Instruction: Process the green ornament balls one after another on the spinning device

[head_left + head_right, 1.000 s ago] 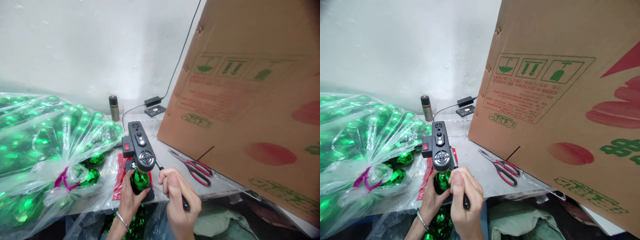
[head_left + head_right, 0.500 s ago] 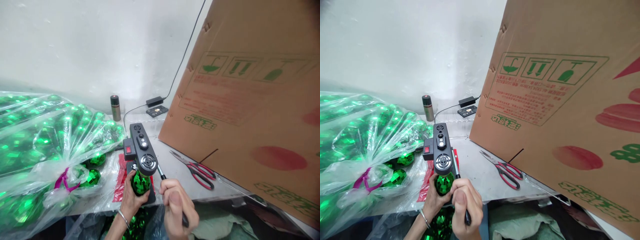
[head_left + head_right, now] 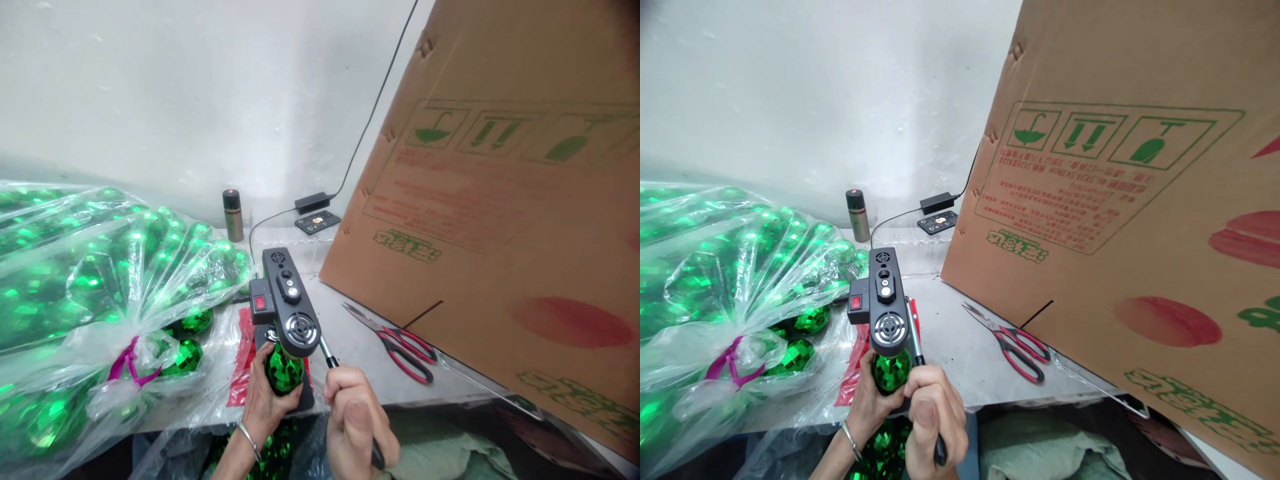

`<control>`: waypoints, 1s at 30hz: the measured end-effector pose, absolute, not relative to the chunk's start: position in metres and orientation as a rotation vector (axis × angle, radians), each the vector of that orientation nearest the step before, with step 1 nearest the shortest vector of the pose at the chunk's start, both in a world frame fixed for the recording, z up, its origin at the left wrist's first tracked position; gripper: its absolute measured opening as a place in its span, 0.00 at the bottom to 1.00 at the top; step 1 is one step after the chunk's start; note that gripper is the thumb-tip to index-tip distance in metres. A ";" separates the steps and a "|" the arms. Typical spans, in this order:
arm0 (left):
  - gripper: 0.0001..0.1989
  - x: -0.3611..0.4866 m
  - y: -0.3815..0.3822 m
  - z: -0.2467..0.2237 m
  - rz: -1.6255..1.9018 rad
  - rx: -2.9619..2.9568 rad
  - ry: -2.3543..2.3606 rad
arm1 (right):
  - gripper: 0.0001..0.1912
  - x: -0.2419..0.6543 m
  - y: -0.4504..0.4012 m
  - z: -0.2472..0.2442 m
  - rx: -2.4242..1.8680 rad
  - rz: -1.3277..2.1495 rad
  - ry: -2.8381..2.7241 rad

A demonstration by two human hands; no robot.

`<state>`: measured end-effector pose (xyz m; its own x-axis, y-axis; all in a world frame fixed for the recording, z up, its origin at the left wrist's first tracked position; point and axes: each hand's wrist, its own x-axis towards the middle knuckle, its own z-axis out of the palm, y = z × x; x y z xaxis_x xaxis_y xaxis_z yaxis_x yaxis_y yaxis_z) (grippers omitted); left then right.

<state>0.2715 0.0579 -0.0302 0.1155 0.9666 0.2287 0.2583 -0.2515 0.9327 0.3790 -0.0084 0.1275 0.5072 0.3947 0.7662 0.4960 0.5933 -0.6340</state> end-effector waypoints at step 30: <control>0.40 0.278 0.060 -0.040 1.231 1.634 1.235 | 0.30 0.371 0.000 0.129 -0.935 -0.064 -0.950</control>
<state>0.2780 0.0600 -0.0398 0.0788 0.9634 0.2563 0.2597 -0.2680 0.9277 0.3709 -0.0002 0.1295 0.6100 0.3358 0.7178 0.4284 0.6223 -0.6552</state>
